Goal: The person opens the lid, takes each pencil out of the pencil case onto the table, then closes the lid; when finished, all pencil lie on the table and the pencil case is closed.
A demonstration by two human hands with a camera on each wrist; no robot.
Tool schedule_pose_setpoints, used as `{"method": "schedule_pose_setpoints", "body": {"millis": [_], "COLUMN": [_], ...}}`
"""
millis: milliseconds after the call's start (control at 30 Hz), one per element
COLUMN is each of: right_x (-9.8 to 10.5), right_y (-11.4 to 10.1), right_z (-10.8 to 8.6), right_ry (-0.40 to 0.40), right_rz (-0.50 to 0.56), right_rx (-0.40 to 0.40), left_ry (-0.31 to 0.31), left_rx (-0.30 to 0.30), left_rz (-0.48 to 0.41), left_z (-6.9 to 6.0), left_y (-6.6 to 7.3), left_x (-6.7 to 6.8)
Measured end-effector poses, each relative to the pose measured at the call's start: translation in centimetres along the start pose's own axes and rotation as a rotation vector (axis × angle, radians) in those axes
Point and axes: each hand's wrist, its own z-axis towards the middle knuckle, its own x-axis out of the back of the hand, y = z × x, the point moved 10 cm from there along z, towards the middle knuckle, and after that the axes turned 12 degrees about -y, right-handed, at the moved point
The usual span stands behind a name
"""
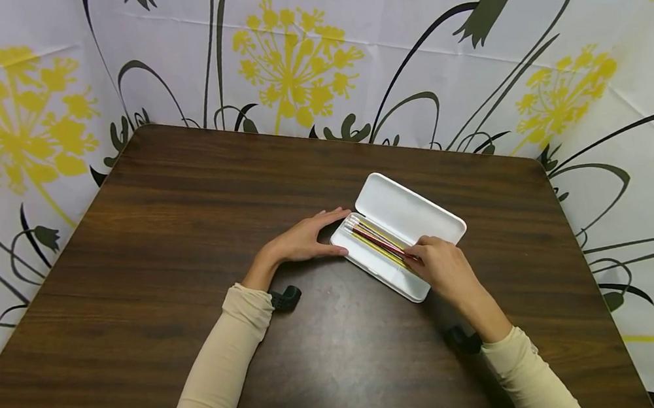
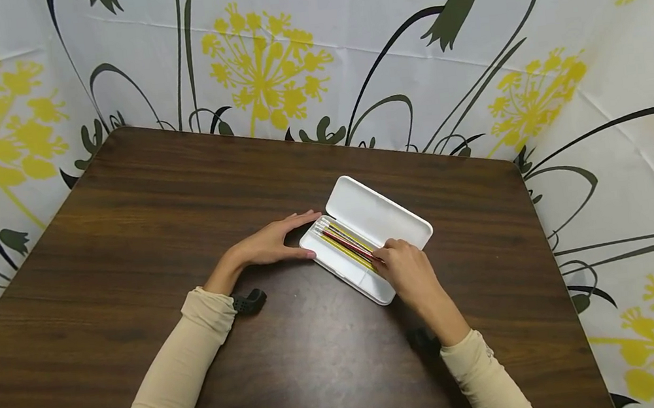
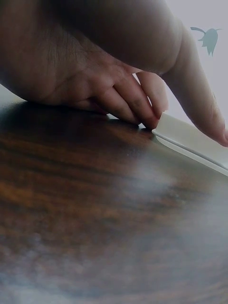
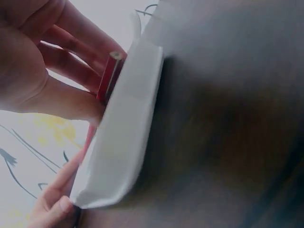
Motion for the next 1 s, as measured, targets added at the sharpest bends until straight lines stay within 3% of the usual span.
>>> {"method": "schedule_pose_setpoints", "body": {"millis": [200,367,600,767,1000], "right_x": [0.5,1.2,2.1,4.2,7.6], "right_y": [0.8,1.2,1.7,3.1,6.8], "right_z": [-0.5,-0.8,-1.9,-4.4,-10.2], "right_ry": [0.009,0.057,0.130,0.217,0.340], "right_rz": [0.090,0.151,0.158,0.186,0.180], "right_rx": [-0.068,-0.071,-0.070,-0.113,-0.243], "left_ry": [-0.002,-0.002,-0.012,-0.011,-0.010], "left_rx": [0.009,0.007,0.008,0.015,0.013], "left_rz": [0.003,-0.002,-0.006,0.000,-0.005], "left_z": [0.1,0.0,0.3,0.4,0.2], "left_y": [-0.1,0.0,0.0,-0.2,-0.3], "left_x": [-0.1,0.1,-0.3,-0.4,0.0]}}
